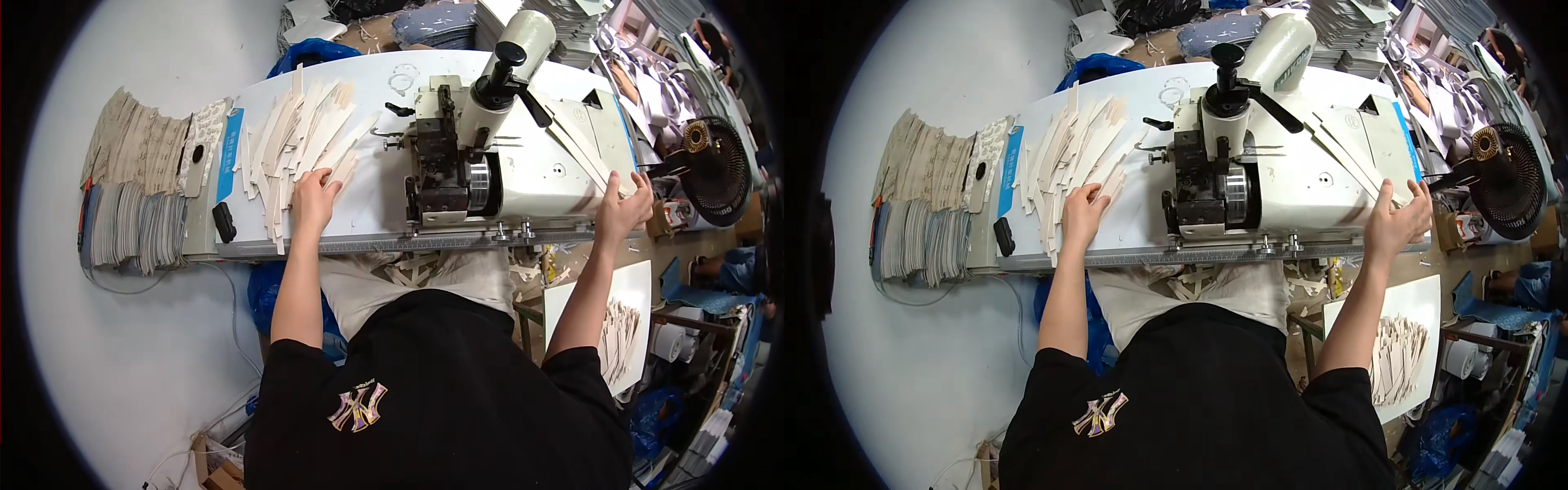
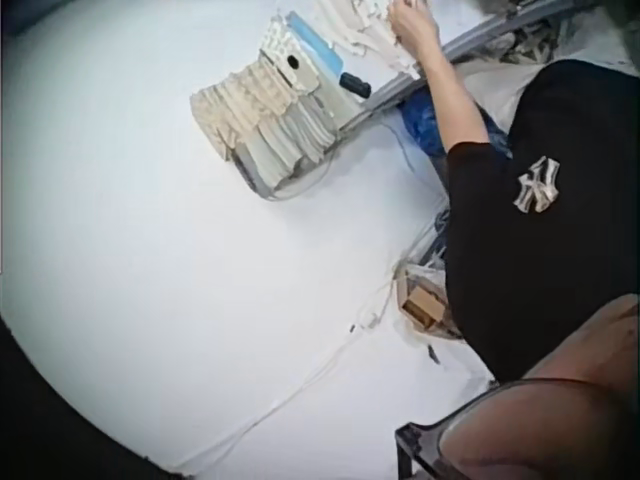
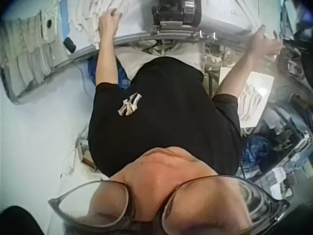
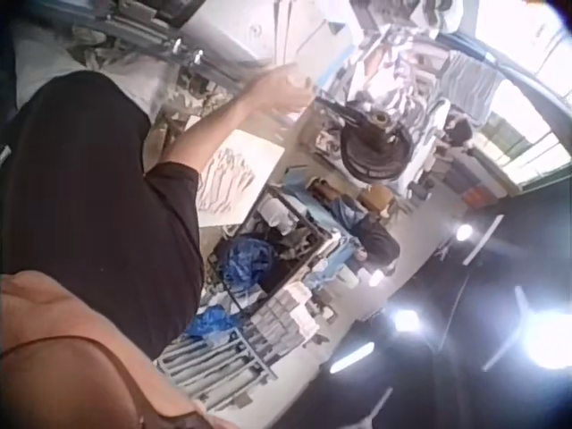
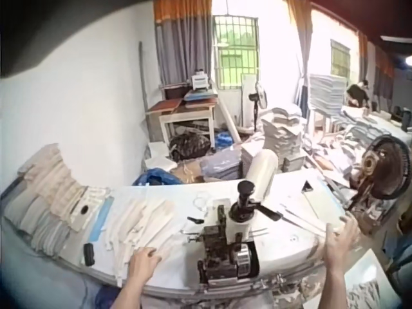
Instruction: Operating an industrial machine to process and trim white material straps.
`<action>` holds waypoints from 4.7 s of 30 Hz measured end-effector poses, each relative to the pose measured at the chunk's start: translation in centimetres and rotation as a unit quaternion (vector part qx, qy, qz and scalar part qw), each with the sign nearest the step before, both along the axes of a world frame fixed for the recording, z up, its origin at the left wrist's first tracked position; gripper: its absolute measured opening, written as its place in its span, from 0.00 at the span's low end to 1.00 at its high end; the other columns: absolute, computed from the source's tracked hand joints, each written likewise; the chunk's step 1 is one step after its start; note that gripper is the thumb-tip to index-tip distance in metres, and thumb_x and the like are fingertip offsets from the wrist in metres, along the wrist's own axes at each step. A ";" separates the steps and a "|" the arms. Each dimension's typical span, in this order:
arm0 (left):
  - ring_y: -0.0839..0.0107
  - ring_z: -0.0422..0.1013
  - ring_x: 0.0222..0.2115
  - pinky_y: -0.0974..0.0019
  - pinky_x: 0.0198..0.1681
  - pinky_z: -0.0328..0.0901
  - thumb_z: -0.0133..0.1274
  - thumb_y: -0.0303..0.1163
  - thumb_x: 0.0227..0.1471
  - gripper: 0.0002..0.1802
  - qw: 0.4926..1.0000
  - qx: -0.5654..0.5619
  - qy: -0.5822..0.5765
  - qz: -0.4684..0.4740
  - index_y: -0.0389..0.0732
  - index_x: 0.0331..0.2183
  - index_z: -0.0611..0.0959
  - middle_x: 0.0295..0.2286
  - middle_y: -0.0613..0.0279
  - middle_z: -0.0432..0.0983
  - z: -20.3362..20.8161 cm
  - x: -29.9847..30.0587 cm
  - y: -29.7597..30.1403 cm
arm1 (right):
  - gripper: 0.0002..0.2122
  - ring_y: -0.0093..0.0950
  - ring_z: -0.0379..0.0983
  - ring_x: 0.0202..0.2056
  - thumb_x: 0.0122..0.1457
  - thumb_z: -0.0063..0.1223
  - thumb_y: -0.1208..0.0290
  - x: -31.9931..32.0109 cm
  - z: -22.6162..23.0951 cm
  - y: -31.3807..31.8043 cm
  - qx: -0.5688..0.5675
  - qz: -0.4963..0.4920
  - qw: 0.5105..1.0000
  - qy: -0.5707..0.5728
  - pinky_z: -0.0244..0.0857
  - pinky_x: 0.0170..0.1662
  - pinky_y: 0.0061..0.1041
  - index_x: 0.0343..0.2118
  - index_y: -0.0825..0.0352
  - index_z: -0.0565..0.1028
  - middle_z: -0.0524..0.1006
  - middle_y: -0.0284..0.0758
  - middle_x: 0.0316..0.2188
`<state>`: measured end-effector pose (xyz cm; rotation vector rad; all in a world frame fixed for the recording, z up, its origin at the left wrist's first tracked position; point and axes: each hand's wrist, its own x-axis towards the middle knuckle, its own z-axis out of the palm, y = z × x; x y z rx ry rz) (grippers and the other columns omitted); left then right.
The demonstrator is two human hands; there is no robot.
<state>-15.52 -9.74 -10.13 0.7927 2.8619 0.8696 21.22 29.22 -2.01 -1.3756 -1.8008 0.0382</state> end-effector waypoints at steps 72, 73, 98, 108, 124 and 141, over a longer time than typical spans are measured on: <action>0.54 0.75 0.39 0.55 0.44 0.71 0.64 0.41 0.60 0.23 0.966 0.073 0.084 -0.233 0.37 0.52 0.86 0.37 0.53 0.78 7.9 5.8 6.6 | 0.11 0.36 0.65 0.58 0.72 0.55 0.64 -0.2 1.1 -2.4 -0.115 0.217 0.941 0.232 0.57 0.64 0.35 0.41 0.69 0.79 0.76 0.38 0.53; 0.53 0.76 0.41 0.54 0.46 0.70 0.63 0.42 0.61 0.23 0.980 0.032 0.083 -0.179 0.38 0.52 0.85 0.39 0.52 0.78 7.1 4.8 5.6 | 0.11 0.36 0.65 0.58 0.72 0.55 0.64 -0.2 0.8 -2.4 -0.112 0.213 0.943 0.231 0.57 0.64 0.35 0.41 0.69 0.79 0.76 0.38 0.53; 0.58 0.78 0.36 0.57 0.42 0.73 0.67 0.36 0.57 0.21 0.972 0.107 0.060 -0.198 0.42 0.51 0.87 0.40 0.54 0.79 12.2 5.6 4.1 | 0.20 0.40 0.63 0.65 0.69 0.56 0.58 -4.9 1.2 -7.2 -0.029 0.306 0.942 -0.134 0.50 0.69 0.41 0.58 0.63 0.77 0.72 0.39 0.64; 0.58 0.77 0.35 0.56 0.39 0.73 0.70 0.37 0.52 0.18 0.921 0.073 0.116 -0.365 0.41 0.44 0.90 0.35 0.59 0.78 11.8 8.1 10.3 | 0.11 0.39 0.68 0.56 0.65 0.61 0.65 -9.8 2.5 -10.9 -0.073 0.453 0.886 -0.076 0.57 0.64 0.39 0.45 0.66 0.79 0.77 0.37 0.54; 0.53 0.76 0.42 0.53 0.48 0.71 0.63 0.41 0.61 0.22 0.988 0.076 0.051 -0.121 0.39 0.52 0.86 0.40 0.54 0.79 5.4 4.8 6.7 | 0.09 0.39 0.64 0.53 0.71 0.55 0.67 -2.7 0.8 -1.0 -0.009 0.104 0.992 0.072 0.58 0.58 0.37 0.38 0.69 0.76 0.76 0.39 0.48; 0.52 0.76 0.47 0.54 0.52 0.70 0.64 0.40 0.61 0.22 0.999 0.009 0.046 0.019 0.41 0.53 0.86 0.45 0.52 0.78 1.0 1.8 -0.8 | 0.16 0.38 0.63 0.64 0.65 0.61 0.58 -2.7 0.7 -4.0 -0.020 0.153 0.979 -0.132 0.47 0.68 0.46 0.51 0.61 0.80 0.75 0.35 0.61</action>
